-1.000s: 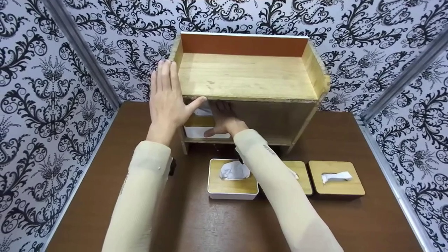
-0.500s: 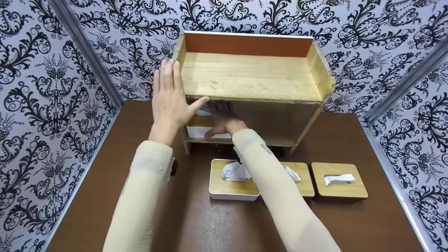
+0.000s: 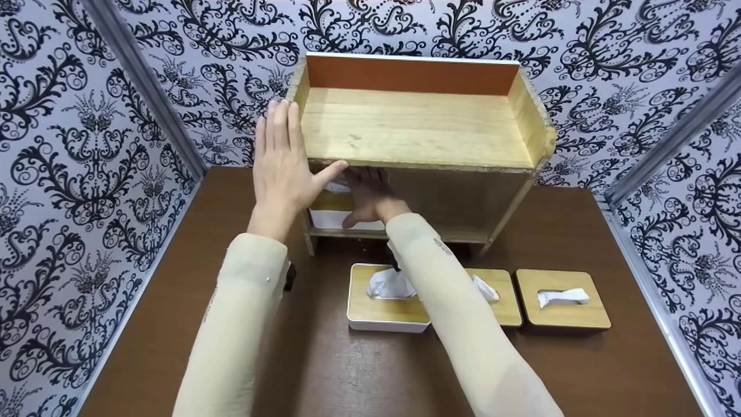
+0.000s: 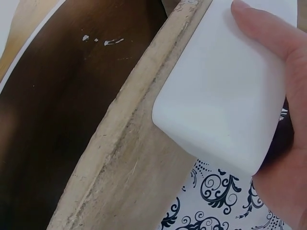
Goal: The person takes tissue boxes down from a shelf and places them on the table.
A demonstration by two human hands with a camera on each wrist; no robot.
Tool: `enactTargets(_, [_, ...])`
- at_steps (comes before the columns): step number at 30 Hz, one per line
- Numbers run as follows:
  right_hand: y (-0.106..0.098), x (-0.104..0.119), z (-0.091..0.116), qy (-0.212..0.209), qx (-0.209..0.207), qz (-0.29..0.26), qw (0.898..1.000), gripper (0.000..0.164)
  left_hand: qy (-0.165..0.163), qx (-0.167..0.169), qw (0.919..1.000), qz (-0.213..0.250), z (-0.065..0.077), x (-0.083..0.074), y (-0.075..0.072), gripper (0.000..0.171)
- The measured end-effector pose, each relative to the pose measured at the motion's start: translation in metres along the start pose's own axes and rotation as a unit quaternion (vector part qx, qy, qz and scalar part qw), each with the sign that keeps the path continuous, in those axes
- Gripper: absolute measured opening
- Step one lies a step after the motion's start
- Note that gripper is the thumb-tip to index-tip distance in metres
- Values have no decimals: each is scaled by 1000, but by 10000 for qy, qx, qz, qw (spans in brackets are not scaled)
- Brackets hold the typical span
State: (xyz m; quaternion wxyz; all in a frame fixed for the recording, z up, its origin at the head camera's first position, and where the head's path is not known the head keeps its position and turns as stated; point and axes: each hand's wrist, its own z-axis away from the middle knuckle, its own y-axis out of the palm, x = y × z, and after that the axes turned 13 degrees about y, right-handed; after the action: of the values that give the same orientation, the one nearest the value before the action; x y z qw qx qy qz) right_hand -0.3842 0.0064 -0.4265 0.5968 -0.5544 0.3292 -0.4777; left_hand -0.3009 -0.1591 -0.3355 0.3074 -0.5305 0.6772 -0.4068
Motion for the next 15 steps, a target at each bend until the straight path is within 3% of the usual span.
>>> enactTargets(15, [5,-1,0,14,-204,-41,9998,130,39,-90,10000,9,0,0,0,121])
